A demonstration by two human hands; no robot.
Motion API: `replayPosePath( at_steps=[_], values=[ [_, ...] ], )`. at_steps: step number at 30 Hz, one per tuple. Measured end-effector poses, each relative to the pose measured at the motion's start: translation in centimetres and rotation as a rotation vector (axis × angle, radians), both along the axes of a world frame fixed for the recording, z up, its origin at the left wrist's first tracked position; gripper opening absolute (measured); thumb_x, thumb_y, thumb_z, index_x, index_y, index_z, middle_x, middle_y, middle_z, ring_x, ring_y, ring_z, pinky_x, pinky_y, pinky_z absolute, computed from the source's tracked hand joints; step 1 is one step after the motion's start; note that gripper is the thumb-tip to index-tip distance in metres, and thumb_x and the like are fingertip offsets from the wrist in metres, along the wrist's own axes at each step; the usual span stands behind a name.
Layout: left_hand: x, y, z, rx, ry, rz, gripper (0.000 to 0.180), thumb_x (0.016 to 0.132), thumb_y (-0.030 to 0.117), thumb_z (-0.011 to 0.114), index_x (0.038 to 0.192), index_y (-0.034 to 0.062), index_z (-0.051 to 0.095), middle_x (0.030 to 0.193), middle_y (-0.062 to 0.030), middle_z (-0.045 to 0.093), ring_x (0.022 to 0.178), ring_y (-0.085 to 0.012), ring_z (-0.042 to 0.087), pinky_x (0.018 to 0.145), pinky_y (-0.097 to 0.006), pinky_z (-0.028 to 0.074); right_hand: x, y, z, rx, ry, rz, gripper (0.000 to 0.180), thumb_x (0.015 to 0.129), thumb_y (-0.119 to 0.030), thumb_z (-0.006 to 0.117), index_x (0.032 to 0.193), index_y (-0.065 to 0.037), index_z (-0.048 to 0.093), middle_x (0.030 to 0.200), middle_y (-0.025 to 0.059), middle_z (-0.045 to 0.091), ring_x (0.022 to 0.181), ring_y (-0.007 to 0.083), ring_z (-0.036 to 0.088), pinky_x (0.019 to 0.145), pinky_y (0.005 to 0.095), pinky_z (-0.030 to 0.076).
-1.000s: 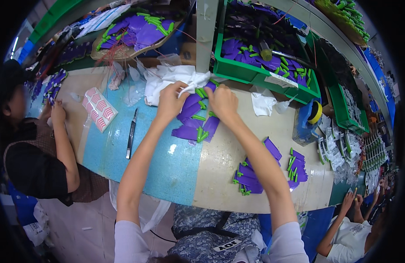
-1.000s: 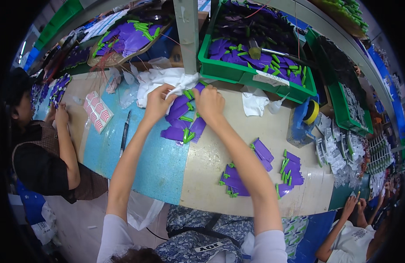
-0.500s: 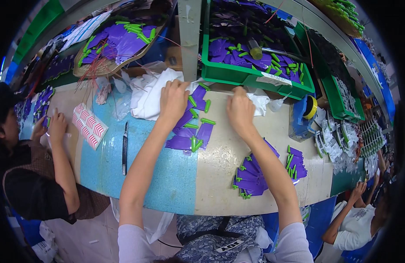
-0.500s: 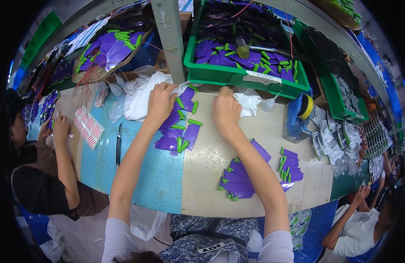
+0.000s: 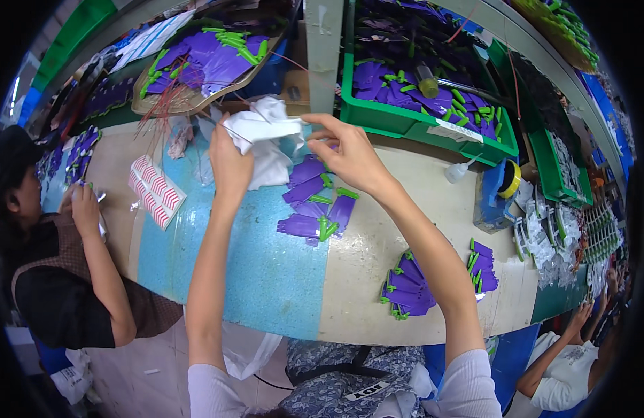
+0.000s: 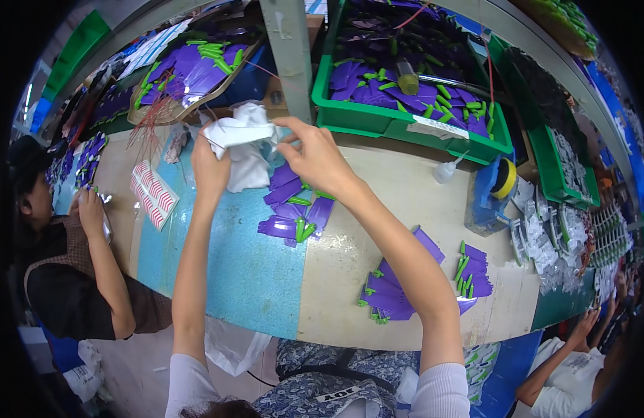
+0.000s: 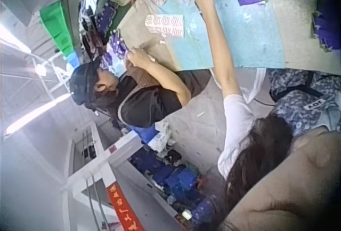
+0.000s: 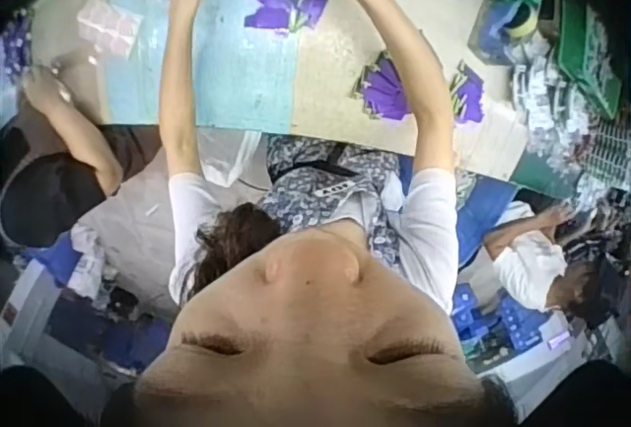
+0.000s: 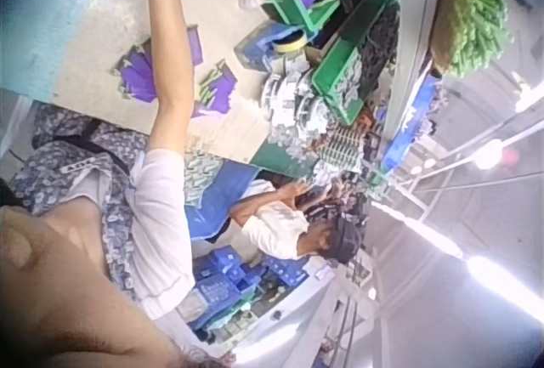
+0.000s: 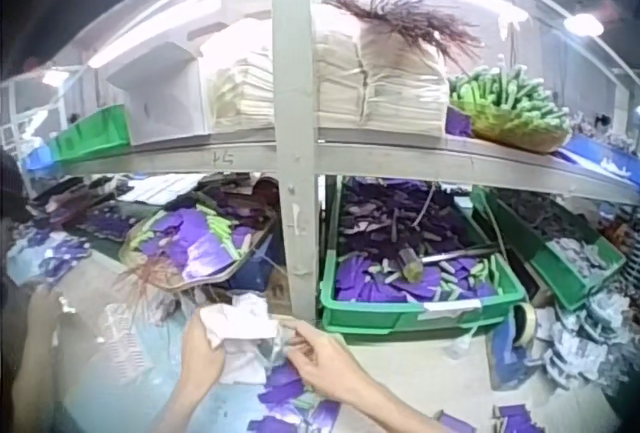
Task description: The person assembles electronic components and wires into plastic housings by hand, using a glue bottle to secure parts and a rubber mallet to tap them into place.
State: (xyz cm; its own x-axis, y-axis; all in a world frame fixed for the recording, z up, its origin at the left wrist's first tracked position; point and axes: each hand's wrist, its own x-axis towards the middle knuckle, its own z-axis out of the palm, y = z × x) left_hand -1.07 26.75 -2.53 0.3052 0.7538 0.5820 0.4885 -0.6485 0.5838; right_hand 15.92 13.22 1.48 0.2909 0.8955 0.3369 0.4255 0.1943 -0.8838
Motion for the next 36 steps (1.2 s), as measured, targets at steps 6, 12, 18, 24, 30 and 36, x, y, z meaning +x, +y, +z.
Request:
replayPosePath(
  at_steps=[6, 12, 18, 24, 30, 36],
  values=[
    [1.8, -8.9, -0.5, 0.176, 0.121, -0.158, 0.039, 0.08, -0.001, 0.052, 0.118, 0.0048, 0.058, 0.128, -0.0169, 0.049, 0.119, -0.0353, 0.043, 0.101, -0.046, 0.03, 1.8, -0.5, -5.9, -0.261, -0.584, -0.276, 0.03, 0.079, -0.013, 0.068, 0.105, 0.001, 0.062, 0.102, 0.0173, 0.063, 0.093, 0.0335, 0.059, 0.081, 0.0392, 0.048],
    [2.3, -3.0, -5.2, 0.159, 0.309, -0.053, 0.033, 0.077, 0.004, 0.059, 0.109, 0.011, 0.065, 0.134, -0.0122, 0.044, 0.12, -0.0352, 0.038, 0.099, -0.05, 0.025, 1.7, -1.6, -6.9, -0.173, -0.624, -0.057, 0.033, 0.076, -0.013, 0.071, 0.105, -0.001, 0.06, 0.108, 0.0146, 0.056, 0.103, 0.0331, 0.05, 0.09, 0.0413, 0.04],
    [2.7, -0.2, -4.7, 0.065, 0.305, 0.088, 0.035, 0.07, 0.001, 0.06, 0.104, 0.0074, 0.065, 0.134, -0.015, 0.043, 0.121, -0.0361, 0.037, 0.099, -0.05, 0.026, 3.2, -3.1, -6.3, -0.144, -0.309, -0.137, 0.019, 0.074, 0.001, 0.069, 0.092, 0.002, 0.063, 0.085, 0.011, 0.059, 0.073, 0.0245, 0.058, 0.063, 0.0339, 0.046],
    [2.8, -9.5, 2.8, -0.196, -0.109, -0.633, 0.046, 0.072, 0.003, 0.063, 0.118, 0.0063, 0.055, 0.127, -0.0138, 0.049, 0.117, -0.0268, 0.047, 0.097, -0.038, 0.037, 1.7, -6.9, -0.2, 0.029, -0.325, 0.15, 0.035, 0.071, 0.008, 0.069, 0.105, 0.0, 0.063, 0.095, 0.0119, 0.062, 0.083, 0.0233, 0.062, 0.07, 0.0317, 0.05],
    [3.0, -12.8, 1.4, -1.399, -1.107, -1.15, 0.018, 0.103, 0.018, 0.037, 0.113, 0.005, 0.045, 0.081, -0.0052, 0.058, 0.065, -0.0092, 0.05, 0.064, -0.023, 0.043, -3.3, -11.4, 1.7, -0.041, 0.022, -0.233, 0.048, 0.072, 0.004, 0.073, 0.117, 0.001, 0.058, 0.1, 0.0125, 0.064, 0.085, 0.0221, 0.066, 0.075, 0.0315, 0.054],
    [1.9, -17.3, 3.1, -1.066, -0.599, -0.718, 0.022, 0.103, 0.025, 0.039, 0.109, 0.004, 0.039, 0.078, -0.0091, 0.065, 0.066, -0.0118, 0.06, 0.058, -0.027, 0.047, -2.5, -13.6, 1.0, -0.302, 0.125, -0.016, 0.047, 0.07, -0.002, 0.079, 0.113, 0.003, 0.059, 0.087, 0.0127, 0.065, 0.073, 0.0192, 0.067, 0.065, 0.0293, 0.055]
  ],
)
